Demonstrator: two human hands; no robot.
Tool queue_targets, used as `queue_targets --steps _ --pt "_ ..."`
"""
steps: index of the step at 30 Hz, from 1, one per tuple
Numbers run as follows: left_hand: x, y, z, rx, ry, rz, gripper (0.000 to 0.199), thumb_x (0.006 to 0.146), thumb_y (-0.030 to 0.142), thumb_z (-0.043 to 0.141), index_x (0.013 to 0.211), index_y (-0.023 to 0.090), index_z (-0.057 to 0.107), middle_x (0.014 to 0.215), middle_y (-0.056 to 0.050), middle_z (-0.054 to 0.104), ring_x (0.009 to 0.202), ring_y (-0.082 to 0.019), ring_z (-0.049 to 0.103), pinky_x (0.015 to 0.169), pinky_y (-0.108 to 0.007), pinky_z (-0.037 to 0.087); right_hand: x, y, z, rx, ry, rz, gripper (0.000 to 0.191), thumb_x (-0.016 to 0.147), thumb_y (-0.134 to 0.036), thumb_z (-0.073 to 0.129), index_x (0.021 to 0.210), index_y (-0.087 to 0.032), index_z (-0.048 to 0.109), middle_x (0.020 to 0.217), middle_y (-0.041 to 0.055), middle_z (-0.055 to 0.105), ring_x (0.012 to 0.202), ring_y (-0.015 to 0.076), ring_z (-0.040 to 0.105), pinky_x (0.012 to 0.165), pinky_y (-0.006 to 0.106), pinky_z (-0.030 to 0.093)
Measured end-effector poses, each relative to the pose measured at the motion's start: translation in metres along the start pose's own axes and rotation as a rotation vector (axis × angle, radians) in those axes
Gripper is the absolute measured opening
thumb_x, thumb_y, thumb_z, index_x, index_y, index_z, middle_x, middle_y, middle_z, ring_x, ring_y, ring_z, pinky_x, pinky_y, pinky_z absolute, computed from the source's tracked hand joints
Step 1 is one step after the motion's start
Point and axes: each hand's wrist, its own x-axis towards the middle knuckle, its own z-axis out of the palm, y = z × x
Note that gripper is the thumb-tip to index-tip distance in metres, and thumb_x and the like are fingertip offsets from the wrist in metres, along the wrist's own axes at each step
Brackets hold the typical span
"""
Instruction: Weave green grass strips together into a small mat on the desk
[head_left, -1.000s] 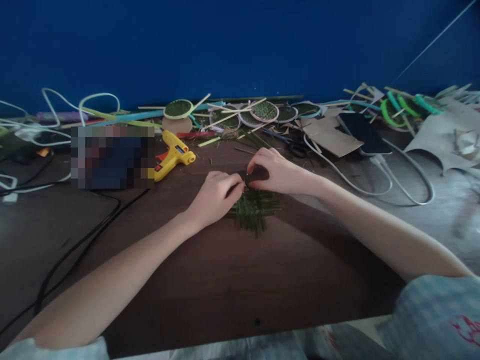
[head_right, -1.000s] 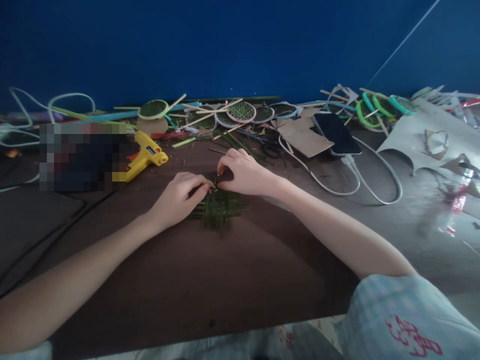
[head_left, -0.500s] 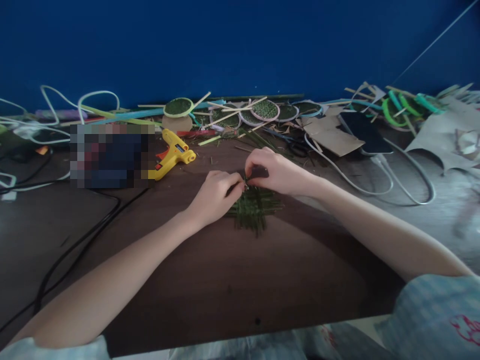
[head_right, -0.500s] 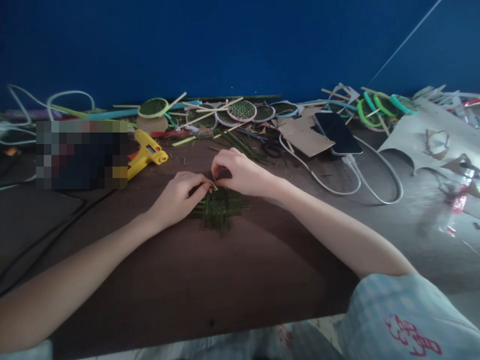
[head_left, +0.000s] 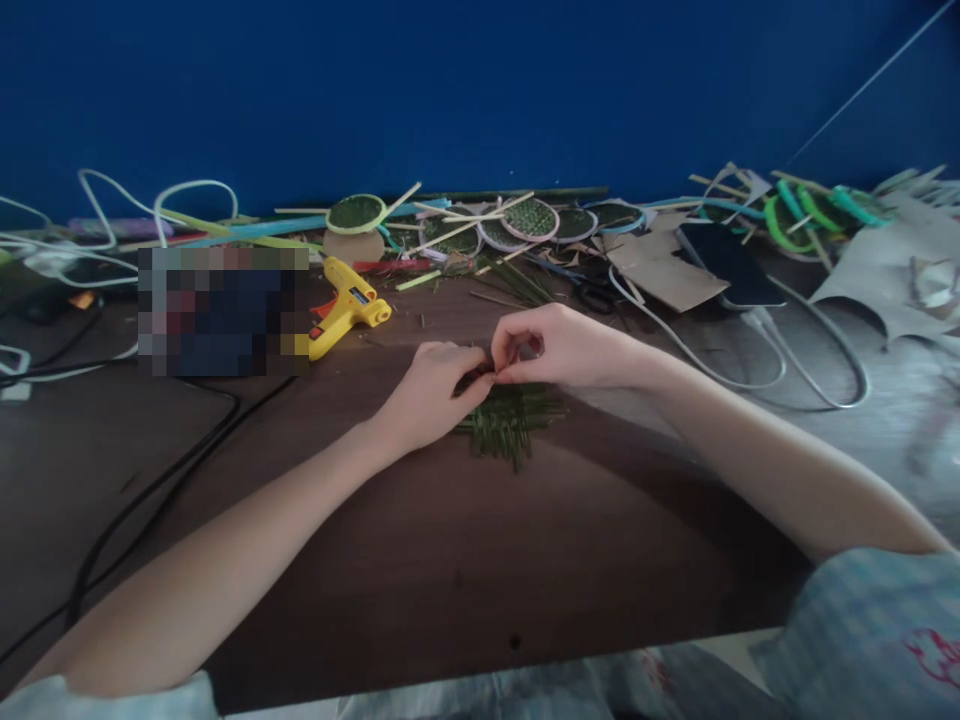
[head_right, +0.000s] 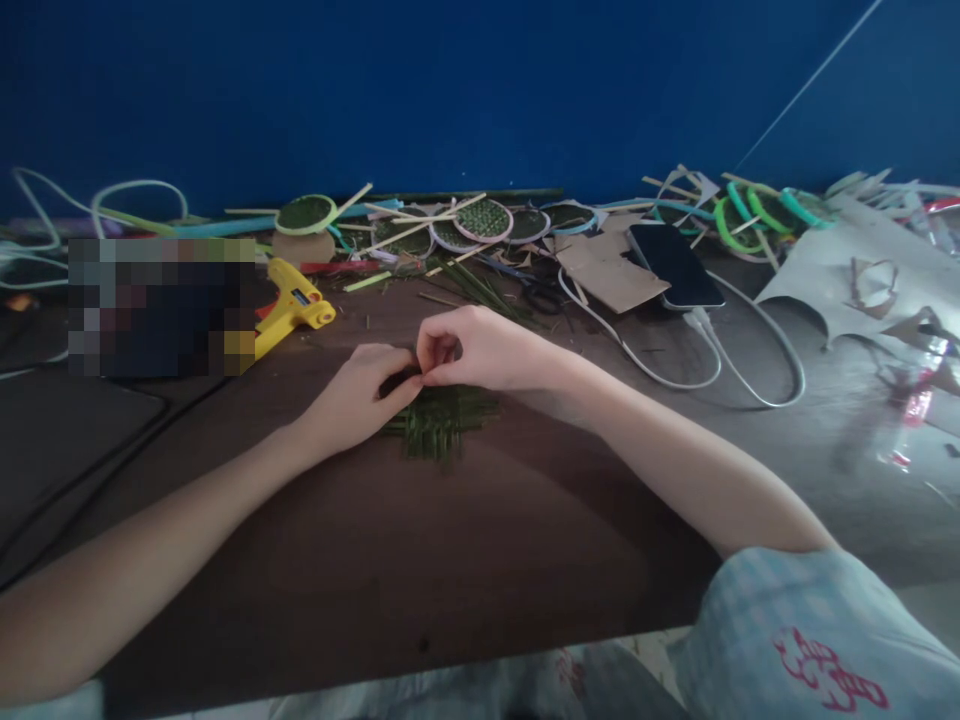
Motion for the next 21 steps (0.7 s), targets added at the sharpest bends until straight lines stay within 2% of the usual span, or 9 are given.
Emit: queue_targets --steps 6,11,14,17,21 --pt "-0.002 -0.001 0.001 -0.028 -0.011 0.017 0.014 0.081 0.021 0.045 0.087 0.018 0.057 0.083 -0.001 0.063 0.078 -0.017 0.054 0.082 -0.035 0.036 -0.001 -0.002 -0.005 0.076 0.023 0.066 0.018 0.075 -0.035 0.058 0.077 -0.016 0.058 0.073 0.0030 0.065 0.065 0.0120 0.059 0.060 0.025 0.043" --pt "-0.003 -0.002 0.003 -0.056 -0.010 0.019 0.017 0.081 0.019 0.045 0.091 0.020 0.059 0.092 -0.001 0.065 0.088 -0.018 0.055 0.086 -0.035 0.033 0.000 0.006 -0.010 0.053 0.113 0.216 0.040 0.084 -0.051 0.042 0.068 -0.016 0.053 0.058 0.0032 0.061 0.051 0.0103 0.056 0.054 0.024 0.042" --pt "-0.003 -0.002 0.004 -0.046 -0.012 0.020 0.018 0.082 0.019 0.044 0.092 0.020 0.059 0.093 -0.001 0.065 0.088 -0.018 0.055 0.086 -0.035 0.034 0.001 0.009 -0.012 -0.039 0.022 0.322 0.044 0.082 -0.056 0.041 0.067 -0.017 0.054 0.052 0.0023 0.059 0.044 0.0095 0.052 0.049 0.024 0.040" --pt "-0.003 -0.002 0.004 -0.040 -0.012 0.019 0.017 0.082 0.018 0.044 0.092 0.020 0.058 0.093 -0.001 0.064 0.089 -0.018 0.054 0.087 -0.035 0.033 0.001 0.011 -0.011 -0.138 -0.103 0.362 0.040 0.079 -0.054 0.048 0.064 -0.017 0.053 0.050 0.0014 0.059 0.042 0.0090 0.050 0.047 0.023 0.037" --pt "-0.003 0.000 0.002 -0.044 -0.005 -0.001 0.014 0.080 0.017 0.045 0.090 0.019 0.055 0.086 0.000 0.063 0.082 -0.016 0.054 0.085 -0.033 0.034 0.002 0.011 -0.008 -0.230 -0.146 0.370 0.031 0.076 -0.045 0.054 0.061 -0.017 0.053 0.048 -0.0001 0.057 0.045 0.0094 0.052 0.048 0.022 0.036"
